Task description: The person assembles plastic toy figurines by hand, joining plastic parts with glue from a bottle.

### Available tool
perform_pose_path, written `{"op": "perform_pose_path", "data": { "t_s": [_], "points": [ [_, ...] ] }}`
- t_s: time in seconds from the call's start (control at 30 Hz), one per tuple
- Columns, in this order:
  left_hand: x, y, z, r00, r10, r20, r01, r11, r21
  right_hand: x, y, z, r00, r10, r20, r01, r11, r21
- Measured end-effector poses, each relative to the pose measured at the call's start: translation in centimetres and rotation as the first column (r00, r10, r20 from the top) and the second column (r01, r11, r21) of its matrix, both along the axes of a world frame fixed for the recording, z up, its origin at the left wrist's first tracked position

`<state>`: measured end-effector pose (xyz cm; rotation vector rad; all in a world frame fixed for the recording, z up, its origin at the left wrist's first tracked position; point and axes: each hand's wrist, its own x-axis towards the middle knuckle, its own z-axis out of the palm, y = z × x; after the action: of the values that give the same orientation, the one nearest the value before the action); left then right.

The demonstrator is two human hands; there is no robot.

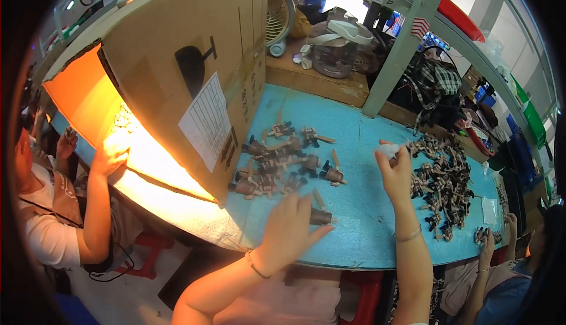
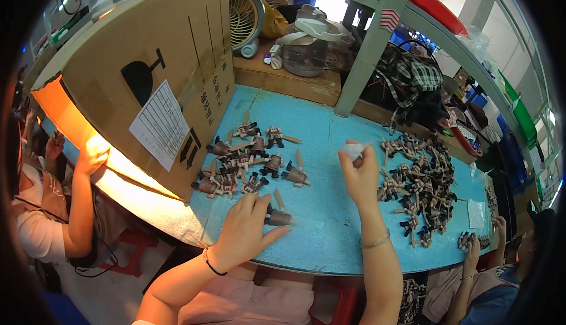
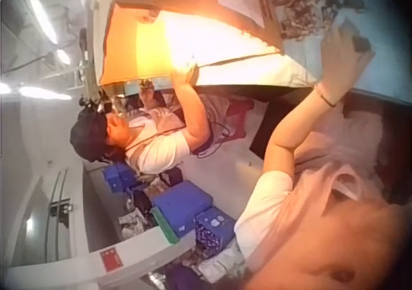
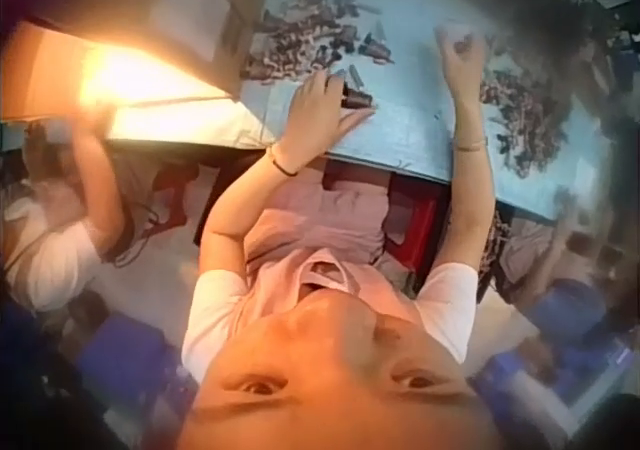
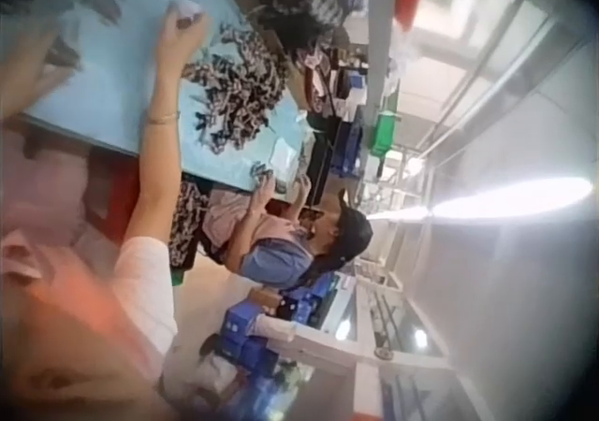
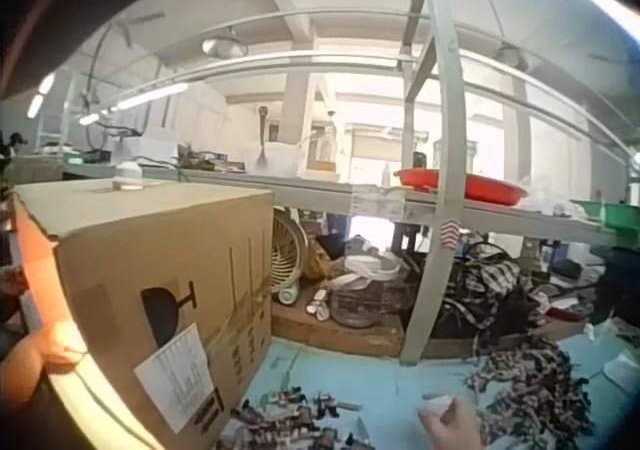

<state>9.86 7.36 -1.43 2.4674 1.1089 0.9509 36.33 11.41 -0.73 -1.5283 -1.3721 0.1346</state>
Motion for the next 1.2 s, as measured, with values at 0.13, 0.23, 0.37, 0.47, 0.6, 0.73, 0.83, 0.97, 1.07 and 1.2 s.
{"op": "perform_pose_path", "data": {
  "t_s": [0.13, 0.23, 0.37, 0.47, 0.6, 0.73, 0.83, 0.97, 1.07, 1.2],
  "points": [
    [0.5, -0.5, -0.3, 0.992, 0.085, -0.092, -0.087, 0.996, -0.019, -4.1, -4.4, 2.0, 0.914, 0.217, -0.344, -0.227, 0.974, 0.012],
    [0.7, -0.9, -0.5, 0.999, 0.016, 0.047, -0.013, 0.997, -0.077, -6.2, -7.3, 2.4, 0.895, 0.228, -0.384, -0.254, 0.967, -0.017],
    [-0.6, -1.8, -0.6, 0.976, -0.078, 0.205, 0.108, 0.984, -0.142, -7.4, -9.8, 1.6, 0.861, 0.198, -0.468, -0.268, 0.959, -0.088],
    [-2.2, -2.8, 0.0, 0.945, -0.087, 0.316, 0.209, 0.903, -0.376, -7.8, -11.0, 1.4, 0.795, 0.189, -0.577, -0.26, 0.965, -0.042],
    [-4.1, -3.5, -0.2, 0.734, 0.121, 0.669, 0.284, 0.84, -0.463, -8.2, -11.8, 1.0, 0.752, 0.246, -0.612, -0.276, 0.96, 0.047],
    [-5.5, -3.7, -0.6, 0.589, 0.235, 0.773, 0.265, 0.848, -0.459, -9.5, -11.8, 1.8, 0.792, 0.245, -0.559, -0.229, 0.968, 0.101],
    [-6.6, -3.6, -0.4, 0.619, 0.207, 0.758, 0.231, 0.874, -0.427, -10.4, -11.9, 2.3, 0.817, 0.232, -0.528, -0.213, 0.972, 0.096],
    [-7.0, -3.7, 1.3, 0.491, 0.151, 0.858, 0.297, 0.897, -0.327, -11.2, -11.9, 3.1, 0.797, 0.278, -0.536, -0.225, 0.96, 0.164],
    [-7.8, -3.7, 0.9, 0.579, 0.138, 0.804, 0.198, 0.932, -0.302, -11.6, -11.9, 3.4, 0.772, 0.314, -0.553, -0.222, 0.948, 0.229],
    [-8.7, -3.4, 0.1, 0.662, 0.064, 0.747, 0.134, 0.97, -0.203, -12.3, -11.7, 3.7, 0.807, 0.31, -0.503, -0.195, 0.943, 0.268]
  ]
}}
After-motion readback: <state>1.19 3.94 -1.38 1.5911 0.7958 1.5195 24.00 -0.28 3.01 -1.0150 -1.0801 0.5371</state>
